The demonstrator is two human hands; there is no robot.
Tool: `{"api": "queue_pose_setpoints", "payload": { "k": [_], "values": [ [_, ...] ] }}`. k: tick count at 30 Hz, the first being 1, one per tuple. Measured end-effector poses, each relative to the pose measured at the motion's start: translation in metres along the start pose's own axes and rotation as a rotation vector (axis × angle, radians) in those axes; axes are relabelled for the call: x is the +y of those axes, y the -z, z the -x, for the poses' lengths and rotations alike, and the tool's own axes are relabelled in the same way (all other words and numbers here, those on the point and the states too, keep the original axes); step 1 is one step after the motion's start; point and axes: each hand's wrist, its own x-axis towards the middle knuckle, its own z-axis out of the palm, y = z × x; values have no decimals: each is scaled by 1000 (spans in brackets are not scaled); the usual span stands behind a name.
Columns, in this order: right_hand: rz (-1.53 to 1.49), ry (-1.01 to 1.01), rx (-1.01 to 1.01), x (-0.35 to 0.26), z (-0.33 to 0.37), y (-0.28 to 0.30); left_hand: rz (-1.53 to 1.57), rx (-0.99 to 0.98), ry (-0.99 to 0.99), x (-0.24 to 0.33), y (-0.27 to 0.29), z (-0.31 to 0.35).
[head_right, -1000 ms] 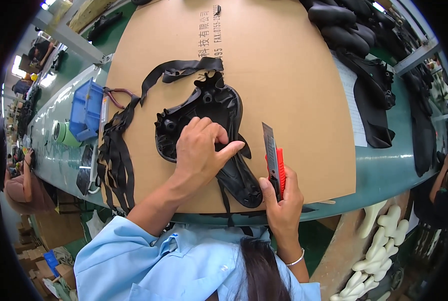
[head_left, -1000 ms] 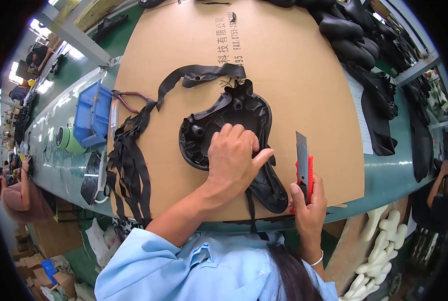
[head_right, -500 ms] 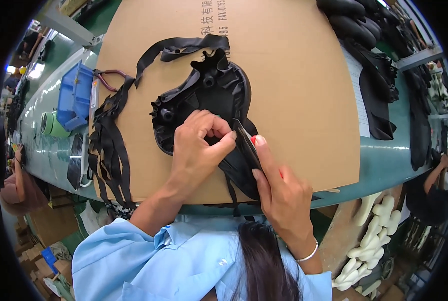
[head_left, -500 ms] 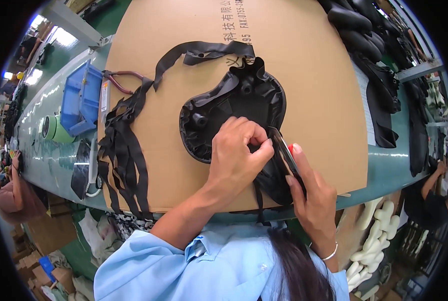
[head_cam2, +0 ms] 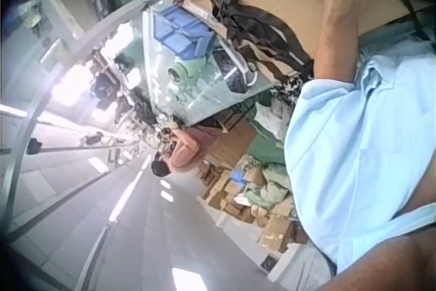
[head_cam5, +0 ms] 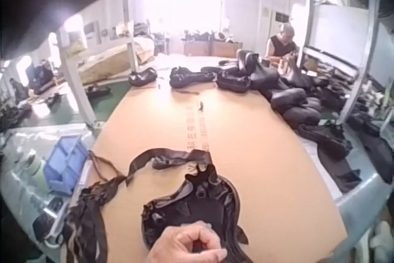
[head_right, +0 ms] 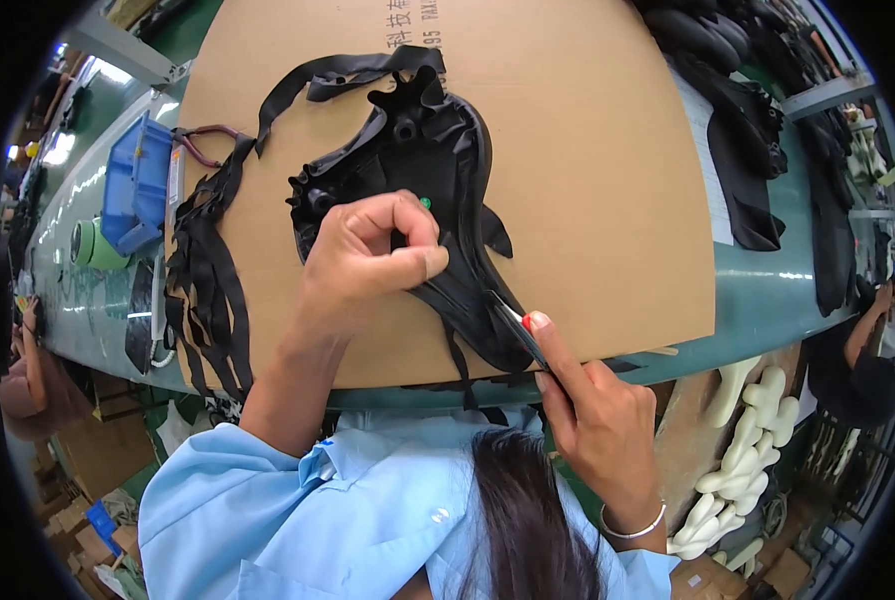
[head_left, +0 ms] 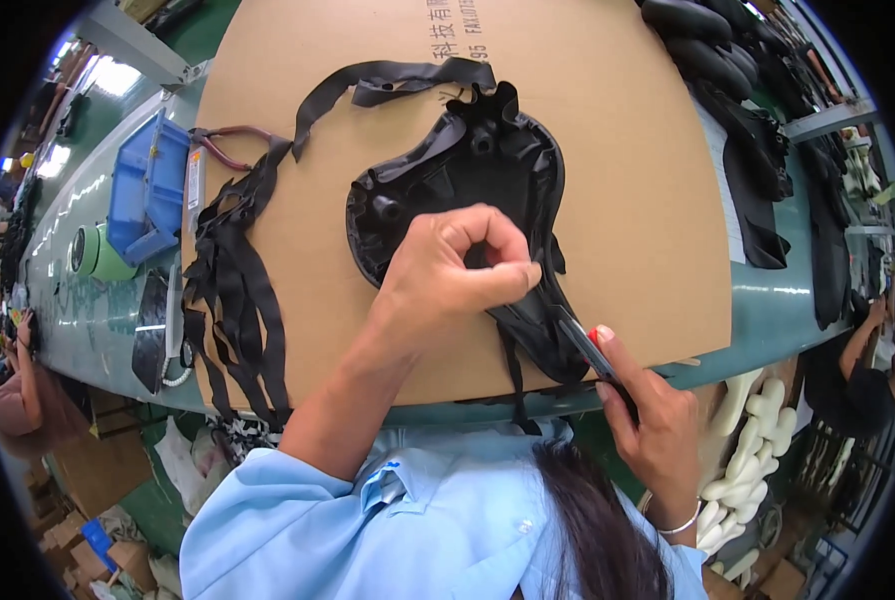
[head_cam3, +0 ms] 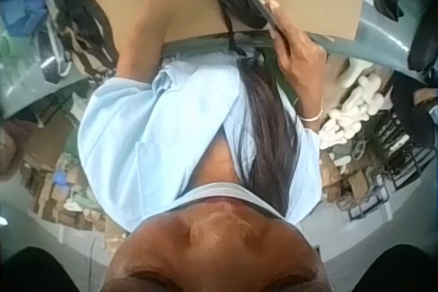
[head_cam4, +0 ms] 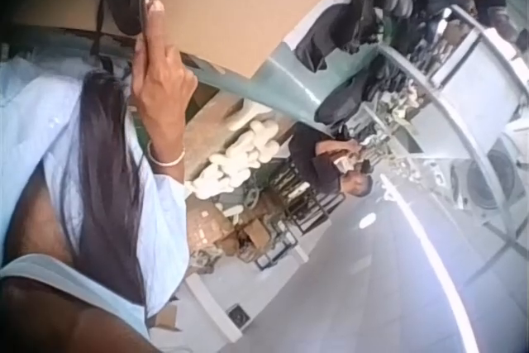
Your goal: Trim excess material from bicycle seats using a utility knife.
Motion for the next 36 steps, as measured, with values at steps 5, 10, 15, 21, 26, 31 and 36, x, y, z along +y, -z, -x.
{"api": "queue_pose_setpoints", "payload": {
  "k": [5,10,15,21,26,31,36],
  "values": [
    [-283,-178,-67,-4,27,6,457,126,-84,-1,1,-2],
    [-403,-273,153,21,65,-49,406,-242,-116,1,12,-2],
    [-628,-274,536,17,48,-54,-1119,-345,-713,30,24,6],
    [-139,198,287,5,15,-41,-1082,-350,-565,13,30,-2],
    [156,294,271,-3,-10,-35,-1121,-297,-586,11,26,-5],
    [353,304,121,-11,-14,-12,-1093,-289,-569,9,29,-7],
    [513,281,33,1,-7,29,-1123,-186,-485,11,22,1]
  ]
}}
